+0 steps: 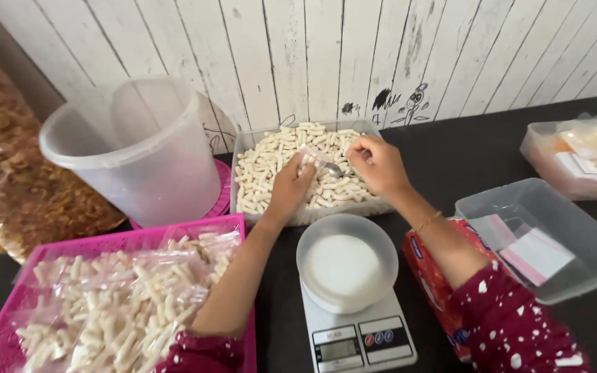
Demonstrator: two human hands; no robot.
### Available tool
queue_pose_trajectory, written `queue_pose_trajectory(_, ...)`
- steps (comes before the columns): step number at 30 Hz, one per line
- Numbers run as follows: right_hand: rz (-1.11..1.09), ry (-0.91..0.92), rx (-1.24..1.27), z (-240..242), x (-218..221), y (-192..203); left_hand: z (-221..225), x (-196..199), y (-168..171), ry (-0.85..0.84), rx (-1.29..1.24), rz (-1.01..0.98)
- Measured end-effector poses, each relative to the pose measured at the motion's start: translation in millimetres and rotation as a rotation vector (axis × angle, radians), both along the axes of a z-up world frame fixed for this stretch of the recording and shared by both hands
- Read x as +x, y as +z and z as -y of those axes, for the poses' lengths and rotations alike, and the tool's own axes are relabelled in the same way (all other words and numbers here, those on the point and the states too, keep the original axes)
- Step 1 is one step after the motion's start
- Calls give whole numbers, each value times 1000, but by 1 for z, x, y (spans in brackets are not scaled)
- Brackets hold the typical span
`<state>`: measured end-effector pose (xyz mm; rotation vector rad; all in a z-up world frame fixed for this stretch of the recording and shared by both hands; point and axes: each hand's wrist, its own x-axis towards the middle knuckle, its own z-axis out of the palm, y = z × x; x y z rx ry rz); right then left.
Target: The person scoops white cylindrical food items from a large container into small plastic bags, weighs each bag on a digital scale, seals the bag, and places it into a pink tray. The process is repeated multiple times.
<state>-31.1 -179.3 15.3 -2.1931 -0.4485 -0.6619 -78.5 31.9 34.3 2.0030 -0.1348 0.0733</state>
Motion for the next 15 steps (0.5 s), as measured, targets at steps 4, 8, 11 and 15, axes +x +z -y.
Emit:
queue_pose_trajectory(4,83,-59,84,-4,-6,-34,-1,8,-32,-2,105,81)
queue_pose_trajectory(8,222,-11,-96,-5,-13,-34,7,8,-28,-6,4,144)
queue_pose_trajectory(11,234,5,-150,-9,-28,-23,7,7,-31,16,25,176)
queue_pose_trajectory(15,225,9,-144,-6,-29,-26,2,4,-29,59,-24,192)
